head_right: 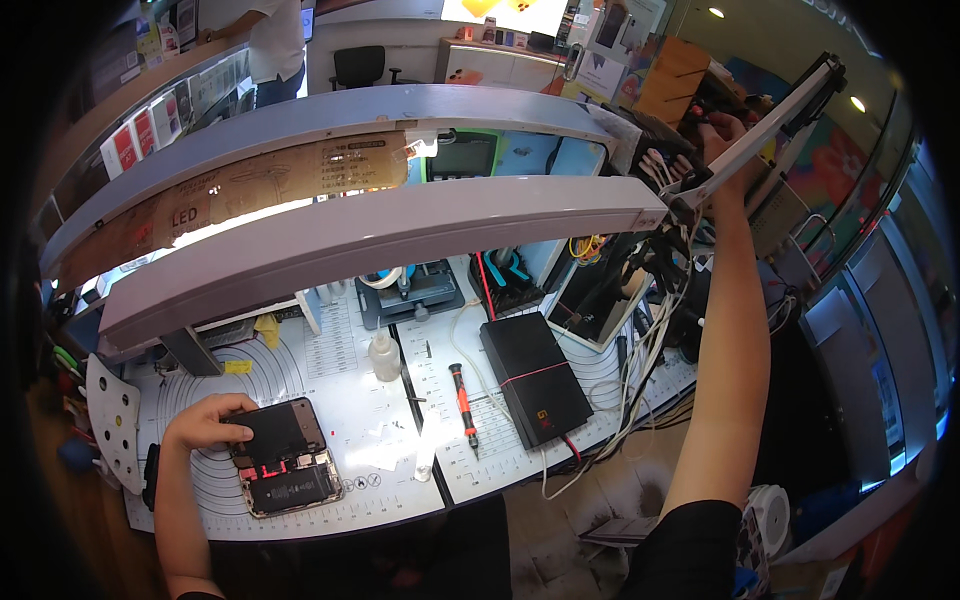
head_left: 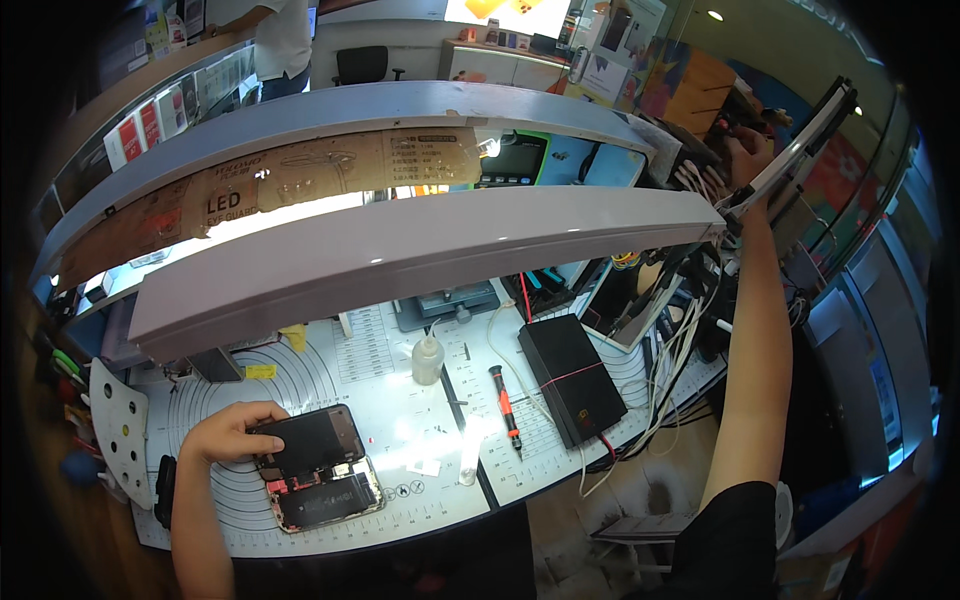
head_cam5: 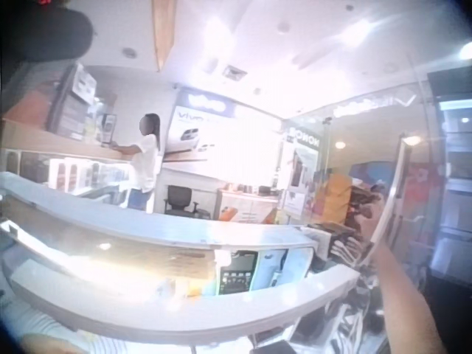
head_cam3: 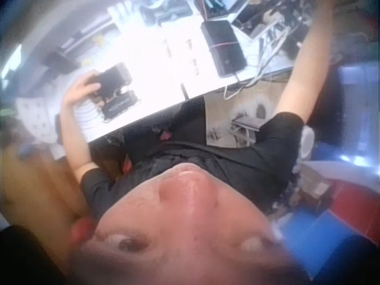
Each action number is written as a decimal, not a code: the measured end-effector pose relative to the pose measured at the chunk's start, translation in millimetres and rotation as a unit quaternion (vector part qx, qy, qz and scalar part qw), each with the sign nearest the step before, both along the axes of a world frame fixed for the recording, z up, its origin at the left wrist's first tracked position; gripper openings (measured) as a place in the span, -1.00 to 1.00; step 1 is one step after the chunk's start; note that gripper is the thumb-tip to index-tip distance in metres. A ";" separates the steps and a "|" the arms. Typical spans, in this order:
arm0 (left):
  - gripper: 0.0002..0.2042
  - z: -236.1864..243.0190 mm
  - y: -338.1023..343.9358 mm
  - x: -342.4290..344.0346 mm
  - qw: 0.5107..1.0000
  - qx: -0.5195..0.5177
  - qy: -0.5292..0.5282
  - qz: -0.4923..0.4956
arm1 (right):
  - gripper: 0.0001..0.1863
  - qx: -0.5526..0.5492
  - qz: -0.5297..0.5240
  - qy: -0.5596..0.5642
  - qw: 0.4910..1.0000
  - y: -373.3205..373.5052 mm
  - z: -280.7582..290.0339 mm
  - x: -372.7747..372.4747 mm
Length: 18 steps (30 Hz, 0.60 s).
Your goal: The person holds a partially disassembled phone and uses a screwdriver to remove a small component from the interior of the device.
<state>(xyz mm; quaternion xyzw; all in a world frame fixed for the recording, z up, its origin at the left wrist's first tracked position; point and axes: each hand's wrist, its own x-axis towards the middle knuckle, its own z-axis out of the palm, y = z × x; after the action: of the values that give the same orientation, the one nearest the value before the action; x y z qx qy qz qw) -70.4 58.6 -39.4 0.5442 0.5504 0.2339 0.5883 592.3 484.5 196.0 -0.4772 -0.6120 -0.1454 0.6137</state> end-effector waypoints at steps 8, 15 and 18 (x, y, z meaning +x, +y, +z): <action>-0.67 -8.3 0.4 -3.4 1.000 0.022 0.008 -0.005 | -0.76 0.000 -0.106 -0.221 0.969 -22.3 24.8 -11.0; -0.69 -4.5 2.1 4.8 0.999 0.038 -0.024 -0.022 | -0.81 0.119 -0.087 -0.254 0.956 -48.6 33.7 34.1; -0.69 -11.0 0.7 2.2 0.998 0.045 -0.039 -0.023 | -0.76 0.091 -0.059 -0.194 0.975 -68.1 41.6 66.2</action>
<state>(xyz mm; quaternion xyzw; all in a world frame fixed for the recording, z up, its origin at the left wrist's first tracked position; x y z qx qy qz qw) -68.2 59.3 -50.5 0.5732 0.5033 0.2663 0.5893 658.5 416.4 237.6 -0.4178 -0.6741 -0.3261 0.5145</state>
